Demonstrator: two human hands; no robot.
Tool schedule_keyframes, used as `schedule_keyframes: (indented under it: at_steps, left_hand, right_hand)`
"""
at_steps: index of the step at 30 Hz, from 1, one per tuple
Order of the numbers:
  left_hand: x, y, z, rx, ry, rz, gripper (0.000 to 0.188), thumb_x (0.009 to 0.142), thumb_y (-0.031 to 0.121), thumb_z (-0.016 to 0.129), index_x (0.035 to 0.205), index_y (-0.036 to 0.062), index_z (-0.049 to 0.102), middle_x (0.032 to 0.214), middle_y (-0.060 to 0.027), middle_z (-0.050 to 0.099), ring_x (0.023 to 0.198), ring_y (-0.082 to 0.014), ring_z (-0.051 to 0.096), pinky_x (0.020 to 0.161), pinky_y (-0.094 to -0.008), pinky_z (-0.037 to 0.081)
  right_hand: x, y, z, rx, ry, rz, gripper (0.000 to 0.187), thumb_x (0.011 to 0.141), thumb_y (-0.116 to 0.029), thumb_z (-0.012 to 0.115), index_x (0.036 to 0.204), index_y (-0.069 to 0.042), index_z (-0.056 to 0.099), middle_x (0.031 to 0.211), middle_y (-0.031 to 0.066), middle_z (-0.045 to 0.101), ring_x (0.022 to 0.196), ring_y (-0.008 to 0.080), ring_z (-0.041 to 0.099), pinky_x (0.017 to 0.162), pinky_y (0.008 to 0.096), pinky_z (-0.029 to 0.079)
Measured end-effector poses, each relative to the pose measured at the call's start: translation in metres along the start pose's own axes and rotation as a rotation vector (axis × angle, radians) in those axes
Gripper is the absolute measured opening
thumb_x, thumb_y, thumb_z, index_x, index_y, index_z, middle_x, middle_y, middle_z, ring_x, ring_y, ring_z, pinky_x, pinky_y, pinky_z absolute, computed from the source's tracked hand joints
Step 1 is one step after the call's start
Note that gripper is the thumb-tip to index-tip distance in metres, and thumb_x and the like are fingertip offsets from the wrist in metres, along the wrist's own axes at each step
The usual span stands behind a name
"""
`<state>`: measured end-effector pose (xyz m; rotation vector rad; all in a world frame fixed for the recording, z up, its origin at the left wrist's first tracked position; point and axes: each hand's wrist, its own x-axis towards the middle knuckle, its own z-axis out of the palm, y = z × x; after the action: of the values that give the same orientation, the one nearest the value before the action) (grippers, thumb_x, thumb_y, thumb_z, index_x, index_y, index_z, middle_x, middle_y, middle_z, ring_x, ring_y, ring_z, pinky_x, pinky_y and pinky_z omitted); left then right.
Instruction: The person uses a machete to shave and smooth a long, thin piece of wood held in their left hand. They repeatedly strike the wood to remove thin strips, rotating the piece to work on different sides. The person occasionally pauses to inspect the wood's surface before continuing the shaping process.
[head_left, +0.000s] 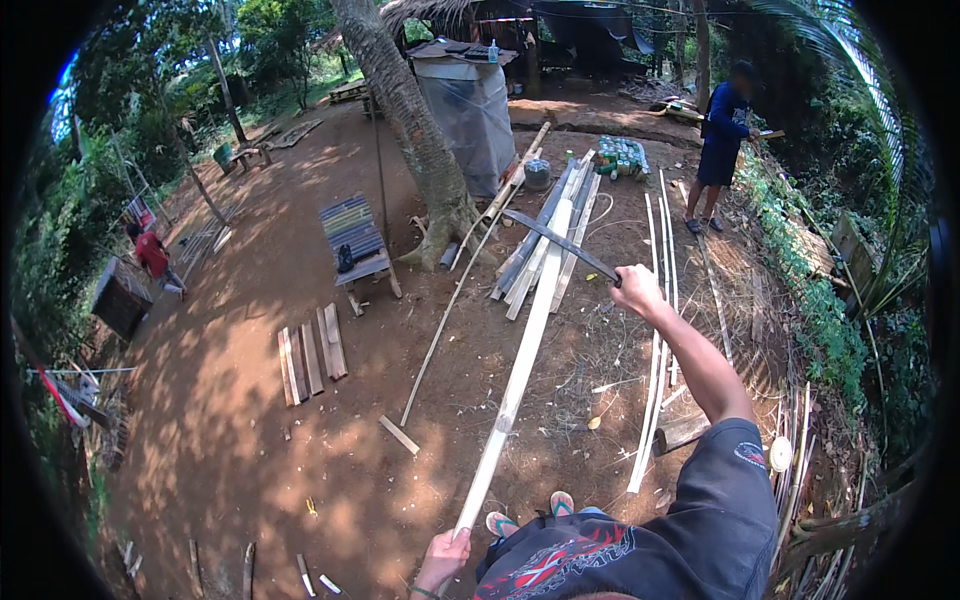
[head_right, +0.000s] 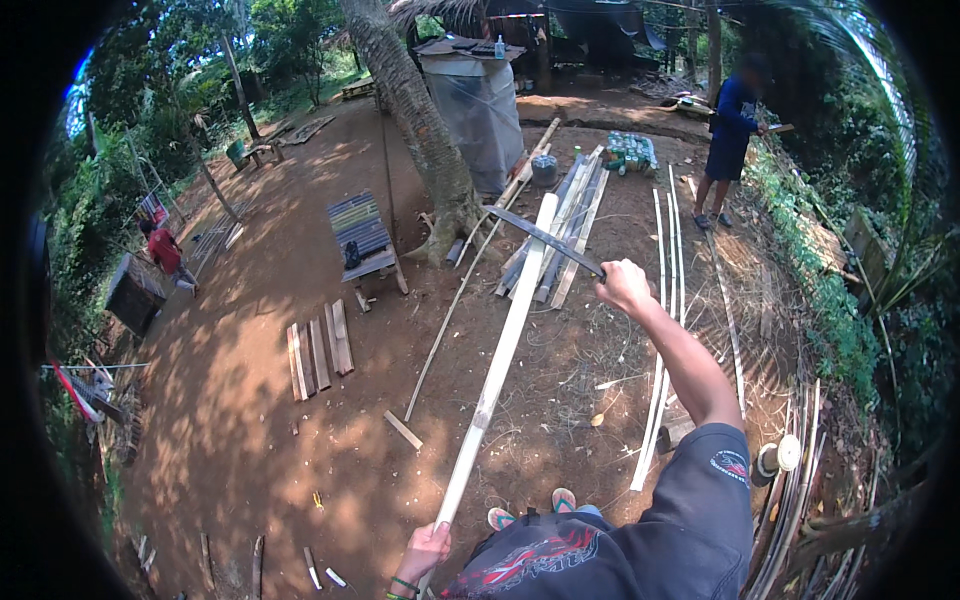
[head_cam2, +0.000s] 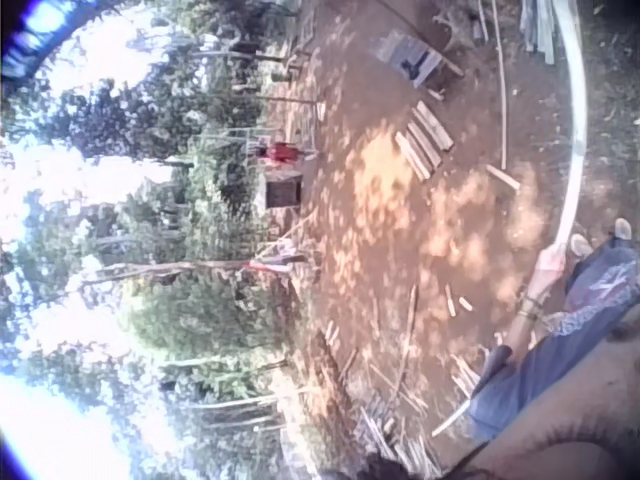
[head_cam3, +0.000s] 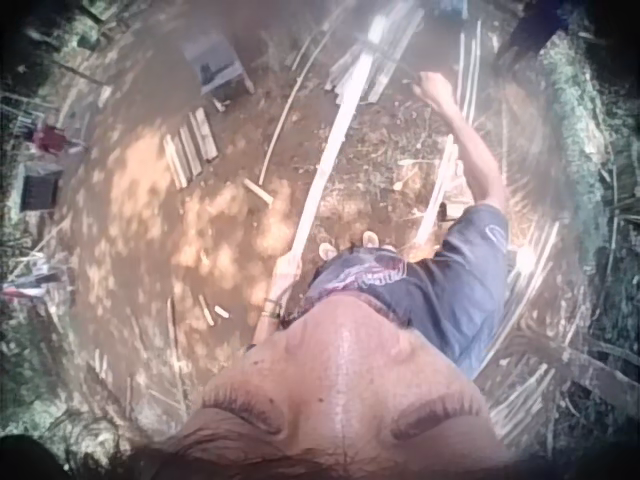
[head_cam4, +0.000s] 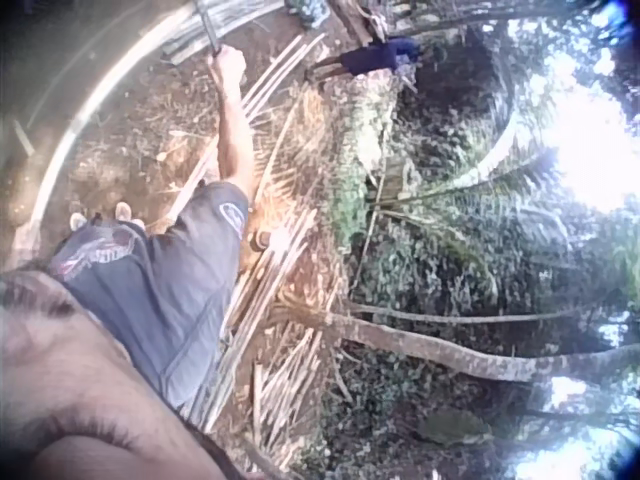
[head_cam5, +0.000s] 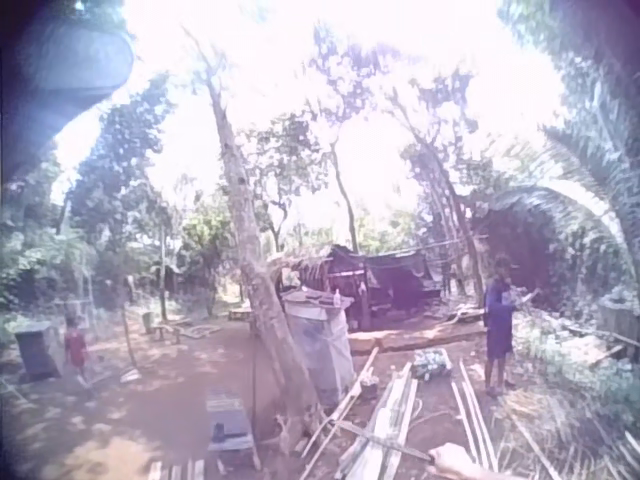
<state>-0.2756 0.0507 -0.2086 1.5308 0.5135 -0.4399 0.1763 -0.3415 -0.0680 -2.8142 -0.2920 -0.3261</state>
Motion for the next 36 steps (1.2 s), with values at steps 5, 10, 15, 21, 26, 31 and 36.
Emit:
schedule_keyframes:
  at_steps: [5, 10, 15, 21, 26, 31, 36]
  left_hand:
    - [-0.005, 0.018, -0.015, -0.013, -0.079, 0.015, 0.039, 0.103, 0.035, 0.051, 0.075, 0.0088, 0.053, 0.056, 0.0044, 0.046, 0.046, -0.0049, 0.041, 0.042, -0.0234, 0.032]
    - [-0.027, -0.012, -0.023, -0.063, -0.152, -0.144, 0.034, 0.103, 0.034, 0.052, 0.080, 0.0089, 0.052, 0.060, 0.0059, 0.043, 0.050, -0.0042, 0.039, 0.044, -0.0225, 0.032]
    - [-0.010, -0.016, -0.014, -0.045, -0.081, -0.102, 0.035, 0.103, 0.035, 0.053, 0.079, 0.0088, 0.055, 0.062, 0.0050, 0.048, 0.054, -0.0042, 0.044, 0.048, -0.0215, 0.037]
    - [0.039, -0.007, -0.012, -0.023, -0.125, 0.019, 0.037, 0.104, 0.035, 0.050, 0.077, 0.0096, 0.053, 0.059, 0.0053, 0.046, 0.048, -0.0045, 0.041, 0.043, -0.0223, 0.033]
    - [0.069, 0.007, 0.006, -0.026, -0.151, 0.083, 0.037, 0.104, 0.038, 0.049, 0.080, 0.0093, 0.054, 0.058, 0.0051, 0.046, 0.046, -0.0055, 0.041, 0.042, -0.0224, 0.034]
    - [0.078, 0.015, 0.018, 0.021, -0.125, 0.059, 0.038, 0.104, 0.038, 0.048, 0.081, 0.0088, 0.054, 0.058, 0.0050, 0.046, 0.046, -0.0059, 0.044, 0.042, -0.0230, 0.035]
    - [0.083, 0.006, 0.003, 0.055, -0.194, 0.108, 0.038, 0.104, 0.037, 0.048, 0.087, 0.0041, 0.057, 0.065, 0.0002, 0.055, 0.054, -0.0103, 0.055, 0.052, -0.0265, 0.045]
  right_hand:
    - [-0.063, -0.055, 0.021, -0.123, -0.206, -0.410, 0.023, 0.071, -0.031, 0.066, 0.072, -0.009, 0.066, 0.060, 0.0167, 0.063, 0.060, 0.0346, 0.067, 0.067, 0.0481, 0.055]
    - [0.020, 0.122, 0.002, -0.023, 0.234, 0.574, 0.031, 0.081, -0.029, 0.064, 0.081, 0.001, 0.069, 0.083, 0.0217, 0.071, 0.085, 0.0365, 0.071, 0.080, 0.0433, 0.057]
    - [0.002, 0.129, 0.063, 0.769, 0.171, 0.435, 0.033, 0.086, -0.032, 0.067, 0.080, 0.001, 0.065, 0.057, 0.0055, 0.056, 0.049, 0.0165, 0.052, 0.049, 0.0346, 0.042]
    - [-0.078, -0.052, 0.062, 1.717, -0.091, 0.397, 0.045, 0.097, -0.043, 0.061, 0.102, 0.001, 0.065, 0.053, -0.0059, 0.039, 0.043, 0.0069, 0.036, 0.042, 0.0255, 0.030]
    - [-0.082, -0.107, 0.052, 1.908, -0.009, 0.350, 0.042, 0.096, -0.041, 0.062, 0.105, 0.000, 0.065, 0.055, -0.0067, 0.040, 0.043, 0.0057, 0.037, 0.042, 0.0243, 0.031]
    - [-0.074, -0.131, 0.048, 1.876, 0.069, 0.247, 0.023, 0.091, -0.025, 0.072, 0.094, -0.004, 0.063, 0.056, -0.0063, 0.045, 0.044, 0.0050, 0.039, 0.043, 0.0247, 0.034]
    - [-0.068, -0.143, 0.039, 1.731, 0.114, 0.198, 0.018, 0.085, -0.011, 0.076, 0.085, -0.005, 0.058, 0.058, -0.0046, 0.051, 0.045, 0.0046, 0.042, 0.042, 0.0245, 0.034]
